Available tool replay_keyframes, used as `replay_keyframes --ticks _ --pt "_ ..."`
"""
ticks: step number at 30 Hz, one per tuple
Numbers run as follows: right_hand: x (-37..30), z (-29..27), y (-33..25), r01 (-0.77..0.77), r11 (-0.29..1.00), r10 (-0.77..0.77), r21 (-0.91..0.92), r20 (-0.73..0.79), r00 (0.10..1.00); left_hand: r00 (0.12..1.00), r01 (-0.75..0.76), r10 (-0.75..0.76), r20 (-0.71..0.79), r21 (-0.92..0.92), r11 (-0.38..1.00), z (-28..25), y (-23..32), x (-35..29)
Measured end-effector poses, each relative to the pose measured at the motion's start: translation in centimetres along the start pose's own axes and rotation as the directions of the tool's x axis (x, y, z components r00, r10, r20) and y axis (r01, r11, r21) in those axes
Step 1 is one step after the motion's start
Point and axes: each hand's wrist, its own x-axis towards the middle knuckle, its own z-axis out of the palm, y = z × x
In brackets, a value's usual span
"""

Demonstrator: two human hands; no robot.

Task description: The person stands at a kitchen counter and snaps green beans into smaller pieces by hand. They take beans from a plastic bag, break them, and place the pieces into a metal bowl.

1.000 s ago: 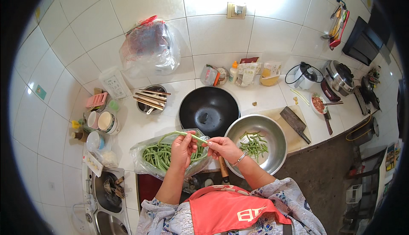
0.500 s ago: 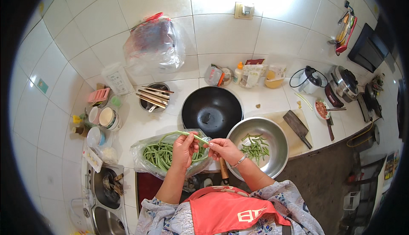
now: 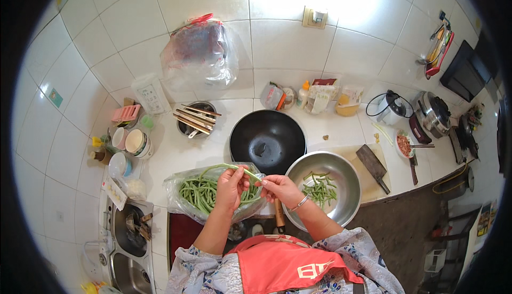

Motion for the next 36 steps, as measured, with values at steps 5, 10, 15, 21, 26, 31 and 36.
replay_keyframes --ticks 5,10,15,21,26,31,36 --pt "0.0 0.0 0.1 0.013 1.0 -0.013 -0.004 0.0 1.0 1.0 0.005 -0.005 -0.003 -0.037 0.999 0.1 -0.1 -0.2" --pt "0.1 -0.2 0.3 0.007 1.0 -0.006 -0.024 0.019 1.0 1.0 -0.006 0.006 -0.007 -0.029 1.0 -0.1 -0.2 -0.3" --pt "0.1 -0.1 0.0 0.0 0.999 0.002 -0.042 0.036 0.999 1.0 -0.004 0.004 -0.015 -0.033 0.999 -0.1 0.1 -0.4" --pt "-0.1 0.3 -0.5 0.025 0.999 -0.024 -0.045 0.041 0.999 1.0 -0.029 0.03 0.006 -0.062 0.998 -0.3 0.2 -0.5" --pt "-0.5 0.6 -1.6 -0.028 0.997 0.027 0.068 0.016 0.999 1.0 -0.029 0.029 0.004 -0.123 0.992 -0.7 0.3 -0.5" --pt "-0.4 0.6 -1.2 -0.047 0.997 0.046 0.057 0.009 0.999 0.999 -0.026 0.022 -0.03 -0.116 0.993 -0.6 0.4 -0.5" --pt "-0.3 0.9 -1.1 -0.069 0.991 0.058 0.113 0.096 0.994 0.998 -0.042 0.038 -0.052 -0.072 0.996 -0.6 0.4 -0.5"
